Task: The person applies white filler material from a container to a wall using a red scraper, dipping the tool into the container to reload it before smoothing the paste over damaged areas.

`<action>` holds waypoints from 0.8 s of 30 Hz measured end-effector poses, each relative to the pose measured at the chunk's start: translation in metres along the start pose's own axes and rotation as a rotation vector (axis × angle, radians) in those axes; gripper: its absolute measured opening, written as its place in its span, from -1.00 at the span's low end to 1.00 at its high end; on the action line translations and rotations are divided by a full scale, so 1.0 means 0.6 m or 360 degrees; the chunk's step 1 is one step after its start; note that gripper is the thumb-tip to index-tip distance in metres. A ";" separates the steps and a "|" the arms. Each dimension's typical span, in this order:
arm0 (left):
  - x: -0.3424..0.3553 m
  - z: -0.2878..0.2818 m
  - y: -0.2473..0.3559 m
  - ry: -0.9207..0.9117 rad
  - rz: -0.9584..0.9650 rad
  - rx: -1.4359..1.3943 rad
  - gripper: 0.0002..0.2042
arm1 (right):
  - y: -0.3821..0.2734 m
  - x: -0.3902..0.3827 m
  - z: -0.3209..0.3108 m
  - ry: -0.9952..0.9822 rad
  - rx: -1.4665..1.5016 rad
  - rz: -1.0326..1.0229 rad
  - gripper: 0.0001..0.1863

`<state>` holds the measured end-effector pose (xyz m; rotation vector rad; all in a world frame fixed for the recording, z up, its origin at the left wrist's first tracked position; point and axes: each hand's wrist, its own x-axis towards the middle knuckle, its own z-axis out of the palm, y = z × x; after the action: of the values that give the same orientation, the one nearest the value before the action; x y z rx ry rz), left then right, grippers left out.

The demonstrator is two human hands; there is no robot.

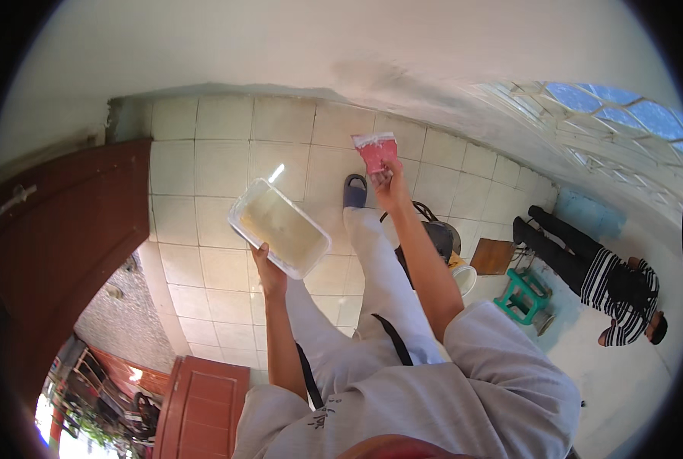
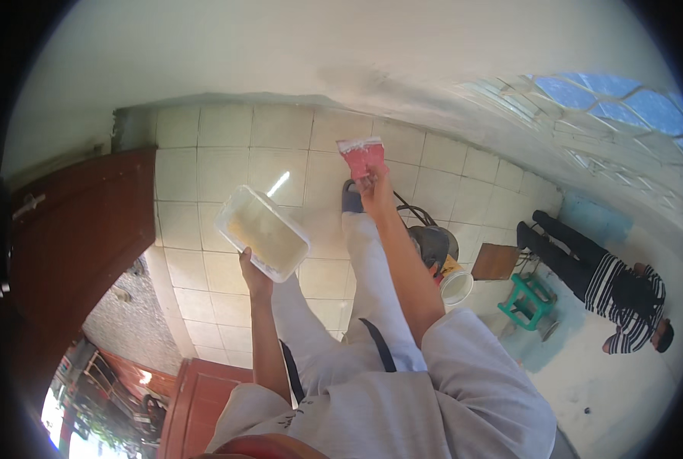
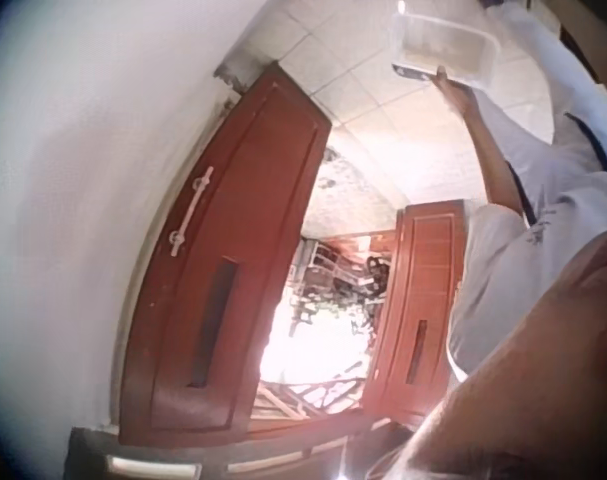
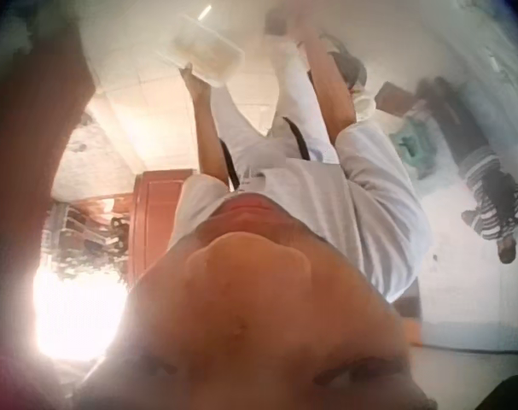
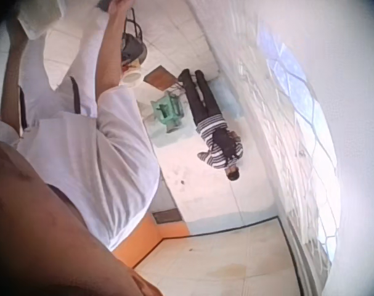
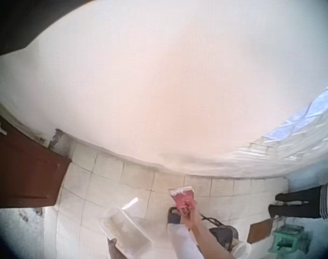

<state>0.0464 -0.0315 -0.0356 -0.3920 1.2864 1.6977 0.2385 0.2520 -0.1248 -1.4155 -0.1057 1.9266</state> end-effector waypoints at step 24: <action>-0.065 0.094 0.160 -0.0448 0.0652 0.0239 0.05 | 0.017 -0.518 0.339 -0.1018 -0.2897 -0.1341 -0.67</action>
<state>0.0031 -0.0016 0.0702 0.2103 1.3314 1.8929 0.0984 0.1294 0.1972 -1.0419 -2.7072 1.1141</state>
